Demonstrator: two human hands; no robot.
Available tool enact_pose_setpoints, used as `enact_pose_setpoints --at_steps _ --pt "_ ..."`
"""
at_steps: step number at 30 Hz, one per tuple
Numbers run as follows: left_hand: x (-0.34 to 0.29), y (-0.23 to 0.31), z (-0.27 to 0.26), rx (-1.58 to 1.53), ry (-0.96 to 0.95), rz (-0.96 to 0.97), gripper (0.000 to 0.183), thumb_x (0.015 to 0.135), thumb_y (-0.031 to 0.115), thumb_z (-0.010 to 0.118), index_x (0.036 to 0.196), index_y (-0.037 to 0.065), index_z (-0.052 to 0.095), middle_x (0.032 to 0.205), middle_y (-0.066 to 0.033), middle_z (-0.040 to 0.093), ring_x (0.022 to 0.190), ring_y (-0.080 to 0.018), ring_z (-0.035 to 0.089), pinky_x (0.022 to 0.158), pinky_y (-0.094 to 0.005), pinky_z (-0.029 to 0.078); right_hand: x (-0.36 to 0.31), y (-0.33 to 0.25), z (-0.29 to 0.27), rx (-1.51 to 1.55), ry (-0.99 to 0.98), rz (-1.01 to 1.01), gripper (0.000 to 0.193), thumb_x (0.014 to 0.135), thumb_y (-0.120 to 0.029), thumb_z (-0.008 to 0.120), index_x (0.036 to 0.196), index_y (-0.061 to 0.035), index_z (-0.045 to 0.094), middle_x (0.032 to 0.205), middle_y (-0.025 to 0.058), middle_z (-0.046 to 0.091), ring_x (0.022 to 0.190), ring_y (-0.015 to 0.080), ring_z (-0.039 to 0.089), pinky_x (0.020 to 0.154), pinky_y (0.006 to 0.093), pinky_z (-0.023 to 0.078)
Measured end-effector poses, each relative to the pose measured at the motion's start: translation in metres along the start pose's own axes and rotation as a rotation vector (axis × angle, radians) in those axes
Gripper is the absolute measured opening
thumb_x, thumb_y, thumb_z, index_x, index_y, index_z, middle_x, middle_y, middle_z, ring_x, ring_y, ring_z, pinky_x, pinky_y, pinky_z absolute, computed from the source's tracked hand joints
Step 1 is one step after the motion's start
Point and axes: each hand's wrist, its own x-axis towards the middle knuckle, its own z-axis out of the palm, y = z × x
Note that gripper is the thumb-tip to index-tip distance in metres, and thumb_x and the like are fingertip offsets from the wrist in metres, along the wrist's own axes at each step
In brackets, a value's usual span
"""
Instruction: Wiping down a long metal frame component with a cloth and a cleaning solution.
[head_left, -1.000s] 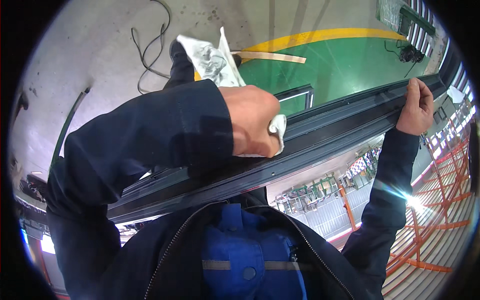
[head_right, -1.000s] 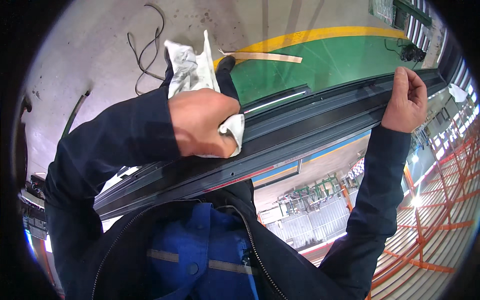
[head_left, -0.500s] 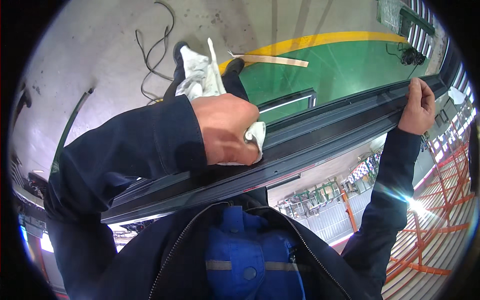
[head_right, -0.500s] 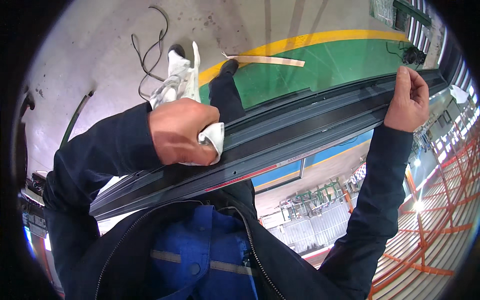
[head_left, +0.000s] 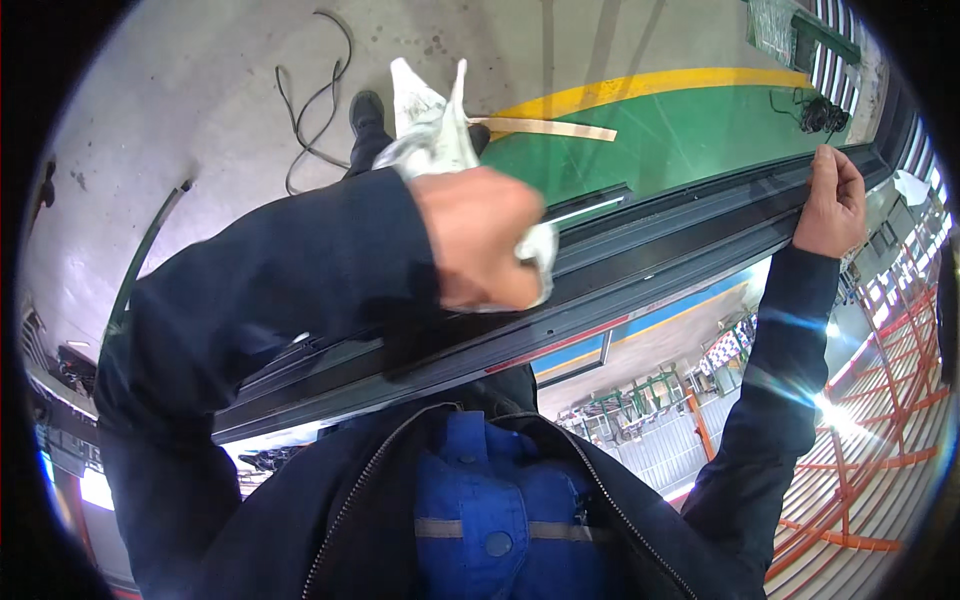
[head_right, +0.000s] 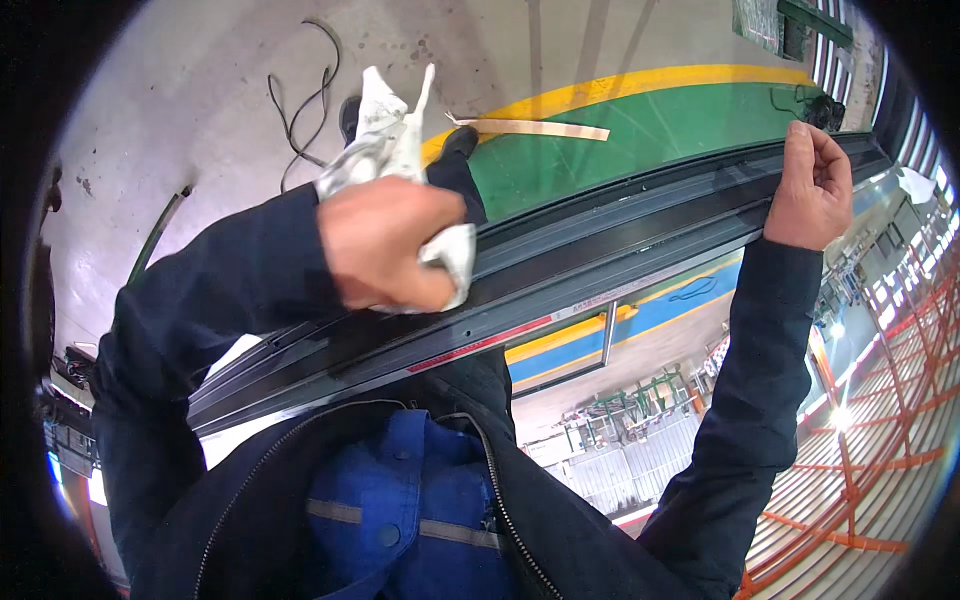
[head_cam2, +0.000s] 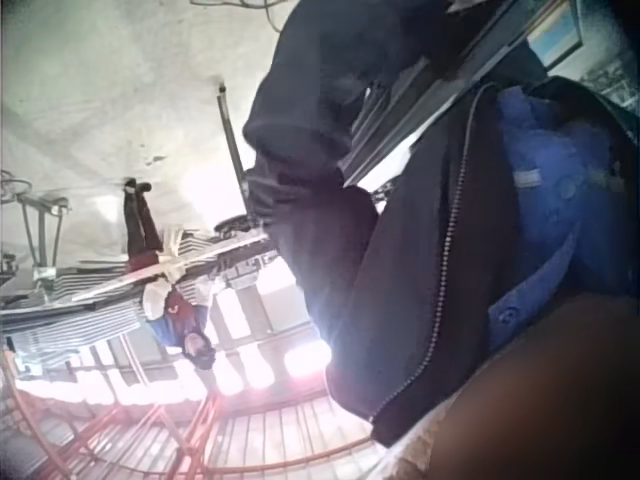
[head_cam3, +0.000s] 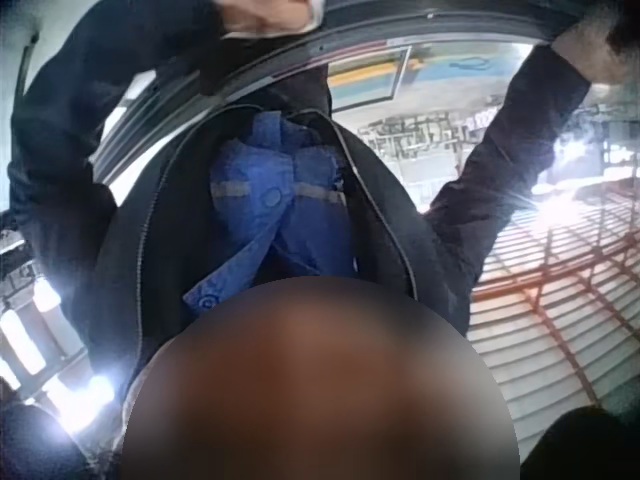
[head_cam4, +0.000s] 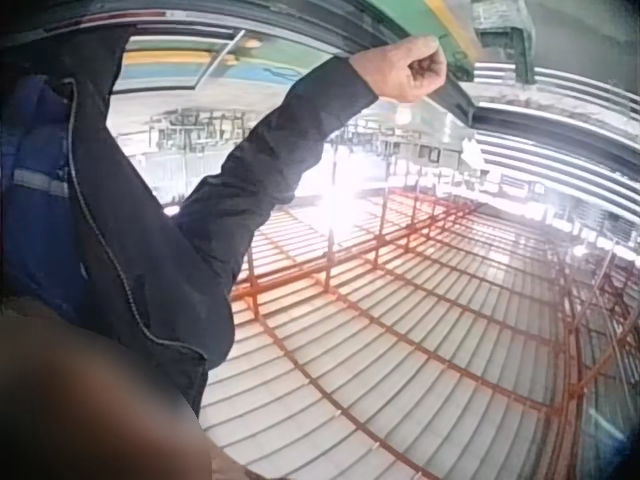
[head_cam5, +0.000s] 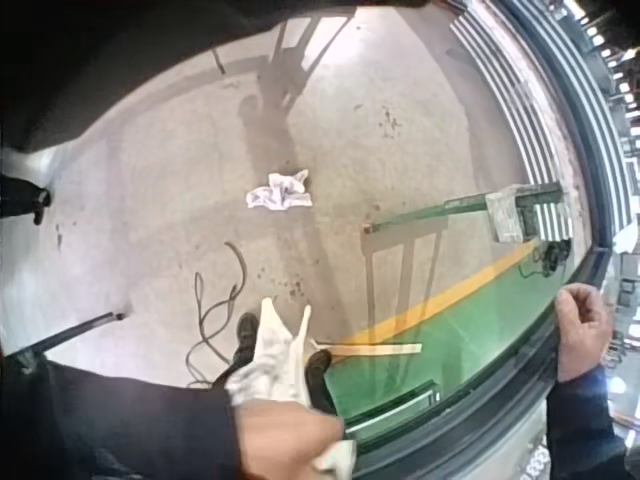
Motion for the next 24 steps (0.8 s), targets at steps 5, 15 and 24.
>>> enact_pose_setpoints --at_steps 5,15,24 --pt "-0.005 -0.011 0.01 -0.05 0.017 0.03 0.031 0.075 0.024 0.069 0.088 -0.004 0.062 0.076 -0.0251 0.064 0.075 -0.0418 0.065 0.069 -0.0455 0.051 0.002 0.01 -0.006 0.016 -0.007 -0.01 0.022 0.093 -0.018 0.072 0.102 0.0011 0.068 0.085 -0.0008 0.065 0.072 0.0043 0.053 0.065 0.018 0.041" --pt "-0.053 -0.044 0.008 -0.243 -0.143 -0.142 0.031 0.075 0.027 0.074 0.086 0.0 0.065 0.077 -0.0175 0.066 0.075 -0.0312 0.067 0.067 -0.0381 0.05 0.004 0.015 -0.008 0.027 -0.039 -0.001 0.021 0.093 -0.019 0.072 0.101 -0.0005 0.069 0.087 -0.0002 0.065 0.075 0.0052 0.055 0.068 0.0194 0.043" --pt "-0.013 -0.026 0.008 -0.208 -0.089 -0.052 0.027 0.075 0.025 0.07 0.084 -0.001 0.065 0.077 -0.0178 0.066 0.073 -0.0303 0.066 0.067 -0.0386 0.05 0.007 0.017 -0.014 -0.02 -0.026 0.013 0.022 0.093 -0.02 0.072 0.101 0.0 0.07 0.087 0.0015 0.066 0.076 0.0066 0.057 0.069 0.0207 0.045"
